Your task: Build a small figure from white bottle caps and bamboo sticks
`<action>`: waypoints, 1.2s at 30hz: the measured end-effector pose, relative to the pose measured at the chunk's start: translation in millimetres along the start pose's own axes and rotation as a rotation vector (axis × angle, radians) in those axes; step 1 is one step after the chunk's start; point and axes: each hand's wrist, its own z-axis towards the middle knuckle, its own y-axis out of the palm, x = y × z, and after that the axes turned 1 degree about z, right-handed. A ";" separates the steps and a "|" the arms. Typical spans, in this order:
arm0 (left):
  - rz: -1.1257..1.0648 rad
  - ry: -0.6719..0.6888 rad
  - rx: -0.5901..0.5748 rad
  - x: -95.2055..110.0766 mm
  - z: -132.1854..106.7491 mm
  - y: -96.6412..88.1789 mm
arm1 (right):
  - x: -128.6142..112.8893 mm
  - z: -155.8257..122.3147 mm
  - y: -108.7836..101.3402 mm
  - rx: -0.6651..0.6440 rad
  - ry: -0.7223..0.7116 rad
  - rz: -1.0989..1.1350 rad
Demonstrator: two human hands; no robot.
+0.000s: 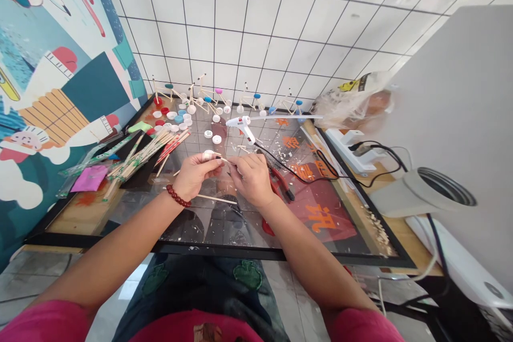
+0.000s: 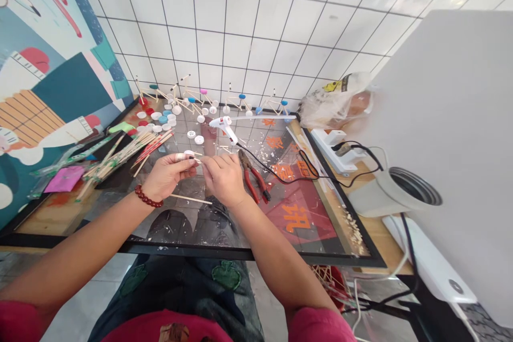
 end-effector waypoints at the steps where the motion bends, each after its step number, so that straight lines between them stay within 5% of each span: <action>1: -0.007 -0.003 -0.010 -0.3 -0.1 -0.2 | -0.2 0.1 0.3 0.006 0.004 -0.002; 25: -0.129 -0.170 -0.051 2.4 -0.8 -2.6 | 3.9 -1.5 -2.1 -0.022 0.033 -0.012; 36: -0.035 -0.136 0.016 3.6 -3.2 3.0 | 5.6 -2.7 0.4 0.000 0.019 0.001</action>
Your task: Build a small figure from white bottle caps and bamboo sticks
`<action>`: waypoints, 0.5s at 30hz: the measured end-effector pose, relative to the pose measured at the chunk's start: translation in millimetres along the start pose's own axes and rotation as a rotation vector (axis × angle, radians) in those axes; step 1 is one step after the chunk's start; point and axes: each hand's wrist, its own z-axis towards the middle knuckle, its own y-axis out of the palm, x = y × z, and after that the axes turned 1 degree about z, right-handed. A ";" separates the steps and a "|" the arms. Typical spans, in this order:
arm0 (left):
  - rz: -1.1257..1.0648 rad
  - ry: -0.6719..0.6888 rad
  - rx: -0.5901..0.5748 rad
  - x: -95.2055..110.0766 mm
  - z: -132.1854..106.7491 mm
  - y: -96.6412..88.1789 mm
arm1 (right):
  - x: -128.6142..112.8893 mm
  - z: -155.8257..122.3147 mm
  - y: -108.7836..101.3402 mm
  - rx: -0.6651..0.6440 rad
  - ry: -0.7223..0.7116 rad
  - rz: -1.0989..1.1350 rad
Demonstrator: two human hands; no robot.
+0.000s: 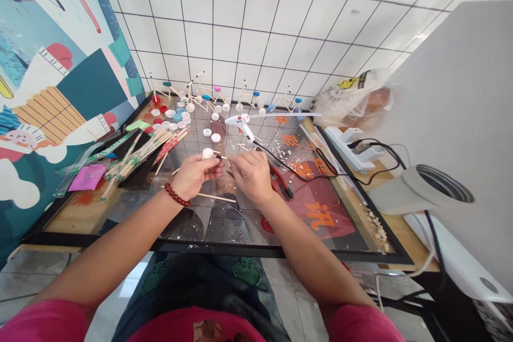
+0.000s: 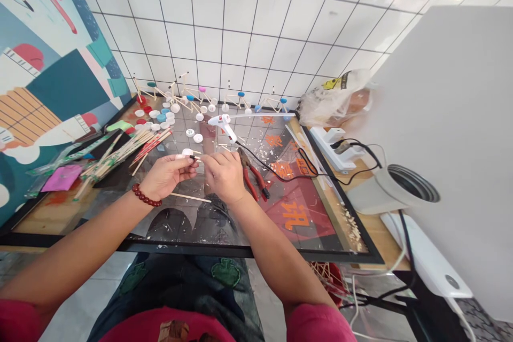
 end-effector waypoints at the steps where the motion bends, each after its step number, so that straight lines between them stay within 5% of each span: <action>1: 0.002 -0.003 0.005 0.2 -0.2 0.4 | 0.2 0.2 -0.5 -0.007 0.000 0.000; 15: -0.068 -0.059 -0.043 -1.0 2.6 -3.4 | 3.4 1.4 -3.1 -0.032 -0.013 -0.004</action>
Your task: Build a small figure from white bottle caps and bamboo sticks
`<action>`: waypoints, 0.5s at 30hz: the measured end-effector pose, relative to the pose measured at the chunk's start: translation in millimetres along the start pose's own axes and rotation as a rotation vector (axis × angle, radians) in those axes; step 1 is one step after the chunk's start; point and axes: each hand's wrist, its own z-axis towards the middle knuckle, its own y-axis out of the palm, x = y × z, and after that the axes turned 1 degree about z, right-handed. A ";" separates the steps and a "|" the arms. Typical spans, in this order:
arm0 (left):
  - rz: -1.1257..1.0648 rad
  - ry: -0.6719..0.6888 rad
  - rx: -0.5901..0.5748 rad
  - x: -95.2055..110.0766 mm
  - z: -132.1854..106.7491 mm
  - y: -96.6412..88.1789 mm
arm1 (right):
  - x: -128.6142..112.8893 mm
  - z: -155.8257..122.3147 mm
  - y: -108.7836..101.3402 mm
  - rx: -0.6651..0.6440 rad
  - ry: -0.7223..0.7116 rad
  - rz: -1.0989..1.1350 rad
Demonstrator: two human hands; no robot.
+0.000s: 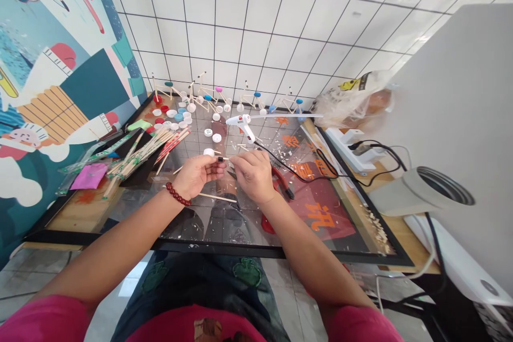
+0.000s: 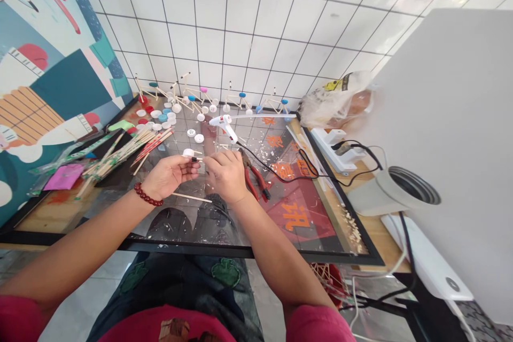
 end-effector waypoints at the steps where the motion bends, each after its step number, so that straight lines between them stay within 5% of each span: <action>1: 0.005 0.005 -0.004 -0.9 0.6 -0.5 | 0.2 0.1 -0.5 0.000 -0.011 -0.009; 15: 0.100 0.219 0.033 -1.8 -0.8 3.7 | -8.4 0.0 1.7 -0.041 0.057 0.065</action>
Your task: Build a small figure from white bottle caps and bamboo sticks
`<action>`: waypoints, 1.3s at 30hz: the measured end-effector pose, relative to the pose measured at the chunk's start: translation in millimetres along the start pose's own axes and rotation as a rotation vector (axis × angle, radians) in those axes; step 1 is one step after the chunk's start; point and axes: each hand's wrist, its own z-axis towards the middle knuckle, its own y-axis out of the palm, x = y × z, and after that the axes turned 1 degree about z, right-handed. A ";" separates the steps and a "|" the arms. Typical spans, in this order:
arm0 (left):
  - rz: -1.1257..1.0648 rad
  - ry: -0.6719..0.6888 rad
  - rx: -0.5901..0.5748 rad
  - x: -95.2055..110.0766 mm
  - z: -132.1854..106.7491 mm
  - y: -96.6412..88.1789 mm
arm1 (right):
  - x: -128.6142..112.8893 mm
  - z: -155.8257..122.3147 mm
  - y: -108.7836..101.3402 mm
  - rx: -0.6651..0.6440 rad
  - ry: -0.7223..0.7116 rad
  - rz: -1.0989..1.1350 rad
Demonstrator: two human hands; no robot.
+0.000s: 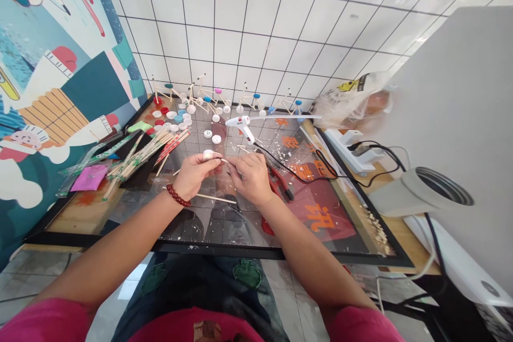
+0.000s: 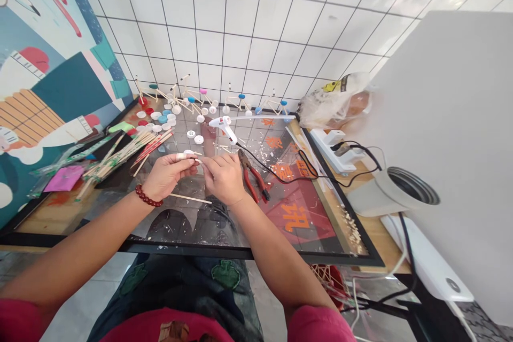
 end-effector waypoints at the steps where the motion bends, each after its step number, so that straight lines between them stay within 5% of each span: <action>1: -0.009 0.011 -0.015 -0.5 0.0 0.1 | 0.3 -0.2 0.4 0.004 -0.001 -0.002; 6: -0.104 -0.058 -0.094 -1.0 1.4 -1.8 | 2.8 -0.7 1.5 0.040 -0.006 -0.015; 12: -0.180 -0.158 -0.058 2.5 2.3 -3.1 | 1.8 0.1 2.7 0.076 0.025 0.038; 20: -0.116 -0.032 -0.095 -3.5 1.5 -2.3 | -13.1 0.1 4.3 0.010 0.195 0.350; 39: -0.133 -0.026 -0.064 -8.6 3.0 -1.3 | -21.4 1.0 5.6 -0.002 0.473 0.644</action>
